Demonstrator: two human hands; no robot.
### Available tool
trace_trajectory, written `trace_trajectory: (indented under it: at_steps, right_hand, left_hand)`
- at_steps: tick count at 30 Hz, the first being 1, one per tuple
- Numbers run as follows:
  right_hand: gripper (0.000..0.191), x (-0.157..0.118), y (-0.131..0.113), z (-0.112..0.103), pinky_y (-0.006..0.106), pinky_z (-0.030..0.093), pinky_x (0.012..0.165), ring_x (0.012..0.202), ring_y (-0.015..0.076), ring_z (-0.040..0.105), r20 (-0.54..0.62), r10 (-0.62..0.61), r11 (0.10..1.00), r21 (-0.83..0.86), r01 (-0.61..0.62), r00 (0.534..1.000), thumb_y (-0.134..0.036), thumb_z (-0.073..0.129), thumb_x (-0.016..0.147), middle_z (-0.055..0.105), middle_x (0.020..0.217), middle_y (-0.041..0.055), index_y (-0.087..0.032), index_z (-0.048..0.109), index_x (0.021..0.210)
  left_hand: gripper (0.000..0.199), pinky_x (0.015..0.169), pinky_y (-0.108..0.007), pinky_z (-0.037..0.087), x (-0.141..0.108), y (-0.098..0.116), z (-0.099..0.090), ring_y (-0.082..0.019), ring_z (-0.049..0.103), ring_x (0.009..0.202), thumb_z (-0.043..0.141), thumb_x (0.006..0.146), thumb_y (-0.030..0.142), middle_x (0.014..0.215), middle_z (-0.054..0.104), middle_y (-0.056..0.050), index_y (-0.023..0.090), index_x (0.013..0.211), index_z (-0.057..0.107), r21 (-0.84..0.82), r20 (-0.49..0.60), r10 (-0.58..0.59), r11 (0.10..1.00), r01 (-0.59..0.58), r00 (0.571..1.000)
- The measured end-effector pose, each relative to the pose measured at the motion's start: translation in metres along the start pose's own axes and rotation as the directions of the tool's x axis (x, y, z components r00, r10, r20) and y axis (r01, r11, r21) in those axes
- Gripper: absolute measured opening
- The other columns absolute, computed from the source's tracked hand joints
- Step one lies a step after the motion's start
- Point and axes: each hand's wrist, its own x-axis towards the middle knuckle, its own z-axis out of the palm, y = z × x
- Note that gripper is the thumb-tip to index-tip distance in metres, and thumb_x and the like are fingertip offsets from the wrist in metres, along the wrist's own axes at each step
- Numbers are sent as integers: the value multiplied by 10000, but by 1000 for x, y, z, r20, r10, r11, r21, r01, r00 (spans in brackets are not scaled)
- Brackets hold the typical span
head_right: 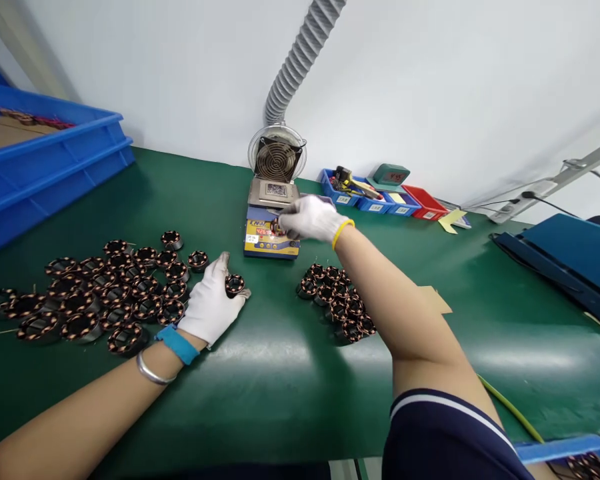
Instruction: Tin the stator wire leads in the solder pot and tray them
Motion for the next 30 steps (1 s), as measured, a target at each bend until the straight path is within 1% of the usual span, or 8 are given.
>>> trace_trajectory:
  at_steps: [3, 6, 12, 16, 19, 24, 27, 30]
  right_hand:
    - [338, -36, 10, 38, 296, 515, 730, 891, 221, 659, 159, -90, 931, -337, 140, 983, -385, 526, 823, 703, 950, 52, -233, 666, 1091]
    - [355, -53, 24, 63, 371, 489, 787, 980, 292, 626, 141, -111, 763, -622, 175, 984, -387, 434, 886, 676, 1015, 116, -192, 668, 1068]
    - [373, -62, 43, 56, 437, 462, 841, 1035, 345, 571, 2, -103, 704, -706, 75, 995, -383, 461, 883, 631, 1061, 165, -144, 651, 1099]
    - [411, -95, 26, 77, 415, 447, 931, 1093, 299, 557, -295, -226, 916, -390, 99, 929, -330, 524, 853, 604, 1177, 134, -177, 577, 1231]
    - [505, -122, 14, 113, 368, 507, 868, 1013, 241, 612, -273, -146, 976, 115, 183, 951, -370, 599, 814, 619, 1179, 72, -252, 523, 1300]
    - [388, -127, 13, 148, 319, 560, 773, 923, 197, 658, 3, -56, 594, 804, 30, 998, -335, 575, 820, 686, 1016, 42, -211, 586, 1187]
    - [310, -120, 11, 150, 308, 568, 772, 875, 182, 673, 54, 21, 373, 926, -58, 998, -277, 646, 747, 699, 939, 37, -187, 612, 1043]
    - [308, -116, 6, 149, 295, 572, 766, 835, 172, 679, 15, 121, 371, 927, -59, 993, -213, 725, 645, 701, 904, 32, -185, 600, 925]
  left_hand:
    - [828, 909, -385, 521, -2, 0, 0, -288, 623, 1066, 660, 719, 263, 1400, 466, -143, 139, 1447, 286, -68, 57, 11, 998, -7, 998]
    - [877, 939, -365, 507, -3, 2, -2, -278, 609, 1097, 677, 684, 281, 1391, 486, -126, 143, 1454, 282, -79, 94, 26, 997, -19, 995]
    - [737, 1004, -402, 449, 3, 7, -10, -321, 569, 1141, 690, 582, 646, 1277, 582, -138, 140, 1116, 642, 79, 85, -6, 997, -1, 996]
    - [442, 937, -453, 485, 4, 5, -10, -329, 605, 1052, 673, 654, 571, 1177, 642, -94, 198, 888, 706, 102, 127, 40, 993, -53, 991]
    - [338, 951, -410, 500, -2, 3, -9, -284, 619, 1044, 677, 665, 369, 1214, 621, -71, 202, 959, 684, -69, 132, 137, 989, -128, 982]
    - [415, 1006, -371, 483, -16, 7, -11, -227, 586, 1141, 563, 688, 225, 1297, 564, -72, 198, 1101, 591, -367, 112, 372, 877, -309, 922]
    - [493, 1024, -388, 472, -19, 9, -9, -242, 559, 1187, 570, 676, 239, 1318, 548, -105, 171, 1164, 548, -381, 89, 367, 872, -308, 926]
    - [491, 978, -385, 510, -18, 7, -7, -245, 613, 1102, 594, 677, 290, 1206, 625, -110, 148, 1145, 560, -378, 97, 316, 889, -259, 944]
